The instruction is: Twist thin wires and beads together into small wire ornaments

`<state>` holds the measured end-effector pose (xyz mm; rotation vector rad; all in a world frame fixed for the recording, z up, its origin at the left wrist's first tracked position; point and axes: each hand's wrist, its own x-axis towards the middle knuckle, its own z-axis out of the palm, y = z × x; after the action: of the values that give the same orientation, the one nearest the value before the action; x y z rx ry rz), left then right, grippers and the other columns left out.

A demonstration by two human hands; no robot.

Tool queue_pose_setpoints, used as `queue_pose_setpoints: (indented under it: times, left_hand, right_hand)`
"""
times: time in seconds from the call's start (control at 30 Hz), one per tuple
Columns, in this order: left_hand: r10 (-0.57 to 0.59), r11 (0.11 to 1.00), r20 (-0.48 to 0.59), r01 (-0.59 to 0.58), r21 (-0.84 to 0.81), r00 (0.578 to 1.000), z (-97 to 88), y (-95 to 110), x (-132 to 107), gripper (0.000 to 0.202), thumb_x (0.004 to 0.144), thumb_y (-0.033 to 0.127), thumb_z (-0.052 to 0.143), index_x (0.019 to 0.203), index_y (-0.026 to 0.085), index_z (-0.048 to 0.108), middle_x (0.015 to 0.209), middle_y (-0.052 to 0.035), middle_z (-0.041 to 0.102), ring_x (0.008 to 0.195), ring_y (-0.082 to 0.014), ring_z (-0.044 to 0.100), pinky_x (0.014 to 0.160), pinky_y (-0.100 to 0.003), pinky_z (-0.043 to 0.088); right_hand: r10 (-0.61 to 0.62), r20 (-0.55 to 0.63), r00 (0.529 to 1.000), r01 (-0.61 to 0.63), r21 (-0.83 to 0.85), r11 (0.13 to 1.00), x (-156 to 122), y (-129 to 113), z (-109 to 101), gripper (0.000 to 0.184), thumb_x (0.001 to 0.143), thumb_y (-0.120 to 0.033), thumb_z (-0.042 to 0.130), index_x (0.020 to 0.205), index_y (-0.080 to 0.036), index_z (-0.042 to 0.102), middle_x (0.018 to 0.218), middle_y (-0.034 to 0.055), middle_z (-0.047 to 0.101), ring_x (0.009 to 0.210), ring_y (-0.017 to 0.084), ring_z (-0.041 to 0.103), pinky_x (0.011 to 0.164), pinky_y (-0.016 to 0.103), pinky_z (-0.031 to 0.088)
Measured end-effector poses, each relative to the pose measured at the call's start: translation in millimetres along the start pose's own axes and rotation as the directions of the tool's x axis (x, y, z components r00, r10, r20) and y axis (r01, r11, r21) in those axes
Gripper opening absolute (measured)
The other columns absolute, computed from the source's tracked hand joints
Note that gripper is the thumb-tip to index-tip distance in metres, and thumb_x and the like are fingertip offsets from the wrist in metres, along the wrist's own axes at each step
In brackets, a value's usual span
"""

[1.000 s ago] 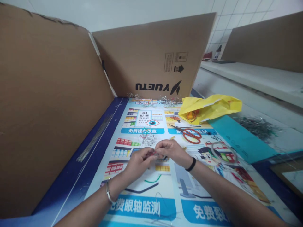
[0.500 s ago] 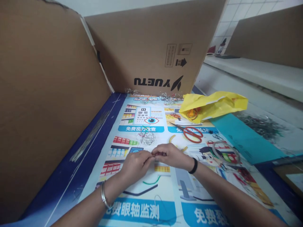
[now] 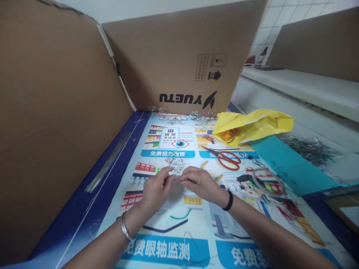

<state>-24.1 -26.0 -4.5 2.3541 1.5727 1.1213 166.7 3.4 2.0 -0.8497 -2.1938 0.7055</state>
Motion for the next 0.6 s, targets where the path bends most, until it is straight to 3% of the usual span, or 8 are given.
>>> queue_pose_setpoints:
  times: [0.1,0.2,0.37,0.47,0.6]
  left_hand:
    - [0.065,0.986,-0.029,-0.060,0.156,0.997,3.6,-9,6,0.027,0.087,0.026,0.049,0.113,0.018,0.055,0.080,-0.0028,0.071,0.064,-0.0139,0.065,0.055,-0.022,0.044]
    - [0.106,0.950,-0.024,-0.094,0.298,0.994,6.2,-13,12,0.025,0.087,0.026,0.049,0.109,0.021,0.058,0.084,-0.0023,0.070,0.066,-0.0153,0.065,0.054,-0.024,0.042]
    - [0.091,0.928,0.013,-0.090,0.362,0.996,5.8,-10,16,0.017,0.087,0.026,0.047,0.094,0.022,0.063,0.074,0.0001,0.068,0.061,-0.0151,0.062,0.052,-0.025,0.039]
    - [0.077,0.935,0.022,-0.080,0.345,0.997,5.2,-8,17,0.016,0.086,0.024,0.047,0.083,0.021,0.062,0.071,0.0007,0.066,0.060,-0.0145,0.061,0.052,-0.025,0.039]
    - [0.059,0.958,0.009,-0.060,0.282,0.998,5.4,-10,16,0.015,0.085,0.022,0.047,0.081,0.020,0.061,0.072,0.0003,0.066,0.063,-0.0144,0.062,0.054,-0.024,0.040]
  right_hand:
    - [0.016,-0.024,1.000,-0.018,-0.088,0.996,1,-2,4,0.013,0.082,-0.015,0.055,0.082,-0.019,0.067,0.105,0.0085,0.062,0.100,0.017,0.059,0.086,0.032,0.048]
    - [0.045,0.039,0.998,-0.035,-0.217,0.975,1,-6,8,0.016,0.083,-0.016,0.052,0.084,-0.019,0.068,0.120,0.0101,0.057,0.111,0.021,0.055,0.093,0.036,0.045]
    - [0.103,0.120,0.987,-0.044,-0.413,0.909,5,-17,11,0.021,0.087,-0.018,0.046,0.087,-0.018,0.067,0.129,0.0118,0.051,0.101,0.022,0.061,0.085,0.036,0.049]
    - [0.133,0.135,0.982,-0.069,-0.398,0.915,8,-20,13,0.020,0.086,-0.017,0.046,0.084,-0.019,0.066,0.122,0.0094,0.054,0.092,0.018,0.063,0.080,0.032,0.050]
    - [0.097,0.110,0.989,-0.072,-0.215,0.974,9,-17,17,0.015,0.081,-0.011,0.053,0.079,-0.019,0.066,0.105,0.0047,0.060,0.088,0.014,0.061,0.080,0.027,0.049]
